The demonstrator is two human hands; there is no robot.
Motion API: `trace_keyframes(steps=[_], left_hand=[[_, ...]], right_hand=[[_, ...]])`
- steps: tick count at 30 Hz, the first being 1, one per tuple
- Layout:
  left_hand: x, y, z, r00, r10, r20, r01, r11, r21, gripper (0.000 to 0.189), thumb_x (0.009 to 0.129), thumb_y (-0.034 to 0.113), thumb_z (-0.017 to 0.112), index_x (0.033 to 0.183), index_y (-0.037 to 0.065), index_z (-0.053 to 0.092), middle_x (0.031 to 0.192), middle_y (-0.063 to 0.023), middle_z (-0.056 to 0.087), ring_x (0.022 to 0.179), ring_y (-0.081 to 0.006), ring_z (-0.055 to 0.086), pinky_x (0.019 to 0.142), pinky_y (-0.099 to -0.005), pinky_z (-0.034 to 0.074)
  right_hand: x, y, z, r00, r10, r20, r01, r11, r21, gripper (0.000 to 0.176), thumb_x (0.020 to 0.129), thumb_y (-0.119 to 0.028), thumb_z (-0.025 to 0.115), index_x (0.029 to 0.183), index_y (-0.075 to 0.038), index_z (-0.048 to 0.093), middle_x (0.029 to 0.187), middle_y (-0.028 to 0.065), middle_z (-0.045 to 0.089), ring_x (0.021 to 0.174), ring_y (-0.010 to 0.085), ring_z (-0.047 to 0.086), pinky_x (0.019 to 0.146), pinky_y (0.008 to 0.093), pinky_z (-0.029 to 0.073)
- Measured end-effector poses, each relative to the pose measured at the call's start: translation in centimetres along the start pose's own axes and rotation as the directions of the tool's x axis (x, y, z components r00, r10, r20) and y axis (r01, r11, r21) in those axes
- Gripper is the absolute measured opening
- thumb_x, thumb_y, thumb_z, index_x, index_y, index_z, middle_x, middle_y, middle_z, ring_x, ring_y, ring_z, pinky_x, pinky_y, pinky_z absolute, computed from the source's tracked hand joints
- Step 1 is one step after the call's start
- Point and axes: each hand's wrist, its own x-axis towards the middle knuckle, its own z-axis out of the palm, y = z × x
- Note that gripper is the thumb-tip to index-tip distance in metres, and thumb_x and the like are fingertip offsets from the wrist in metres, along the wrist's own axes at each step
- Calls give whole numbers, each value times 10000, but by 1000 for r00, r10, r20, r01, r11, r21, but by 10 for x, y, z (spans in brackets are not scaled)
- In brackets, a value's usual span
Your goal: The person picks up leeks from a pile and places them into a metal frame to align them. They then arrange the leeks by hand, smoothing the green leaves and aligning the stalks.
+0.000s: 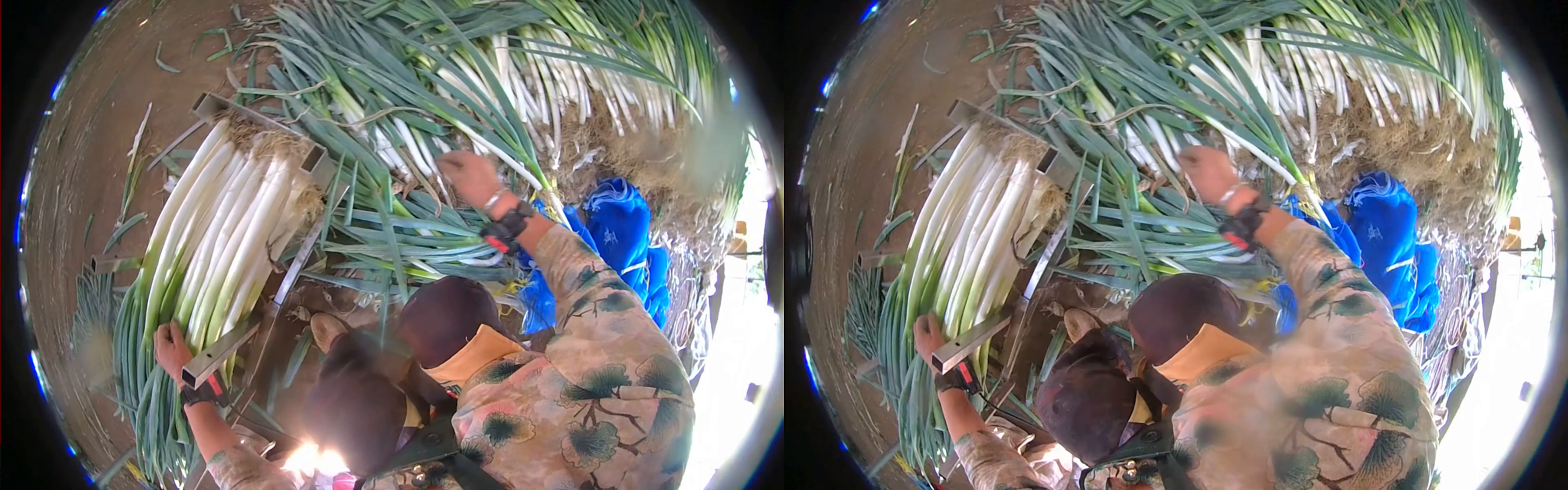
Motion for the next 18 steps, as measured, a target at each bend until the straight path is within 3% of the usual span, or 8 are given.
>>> trace_keyframes(steps=[1,3,6,11,14,16,17,18], left_hand=[[-1,1,0,1000,10,-18,-10,1000,-14,320,943,317,570,899,5,626,895,-149,603,822,-336,580,746,-419,446],[-3,7,-1,999,10,-38,-11,1000,-21,323,955,308,561,918,-7,626,888,-160,596,814,-337,576,741,-423,443],[-1,4,0,1000,-1,-27,2,1000,30,327,962,307,555,916,-9,624,884,-160,594,810,-333,573,740,-420,443],[-2,7,0,999,21,-50,-18,998,58,291,951,283,551,930,3,628,898,-160,598,841,-350,574,759,-425,444],[-1,-1,6,995,36,-97,-16,981,194,265,928,276,566,946,23,641,918,-168,615,865,-367,586,766,-446,454],[0,-16,20,984,94,-154,-61,977,203,250,912,276,571,975,49,655,934,-178,627,880,-382,591,766,-469,463],[1,-18,23,992,15,-123,6,986,166,240,909,277,571,960,57,651,911,-185,625,872,-391,592,754,-477,466],[-2,-2,15,993,-40,-110,55,989,139,223,903,274,570,925,63,639,904,-186,615,881,-402,587,756,-485,466]], right_hand=[[-6,62,-12,998,0,-65,-6,995,-104,251,891,-244,581,1027,-62,686,974,186,684,870,354,658,797,403,518],[-28,145,-51,925,256,-280,-313,933,-180,234,904,-224,549,1009,-65,685,985,187,683,889,354,663,790,416,524],[-57,231,-99,726,414,-550,-614,750,-247,308,870,-336,528,1046,-143,690,979,203,683,913,382,655,794,462,516],[-69,304,-93,844,530,-87,-511,742,-434,315,829,-308,561,1043,-119,694,1024,214,674,966,395,642,842,466,505],[-68,276,-68,809,585,-52,-518,668,-534,289,806,-239,619,1009,-39,669,965,249,667,946,424,626,854,470,483],[-80,318,-54,843,538,-32,-466,698,-544,292,827,-229,601,1012,-7,643,1006,251,650,954,437,609,840,499,480],[-89,312,-52,849,491,-195,-523,730,-440,322,839,-232,599,1070,-9,620,1064,240,640,975,422,604,855,503,472],[-90,320,-52,953,228,-199,-298,819,-491,399,843,-261,617,1152,-10,597,1113,238,628,1000,409,602,888,482,465]])
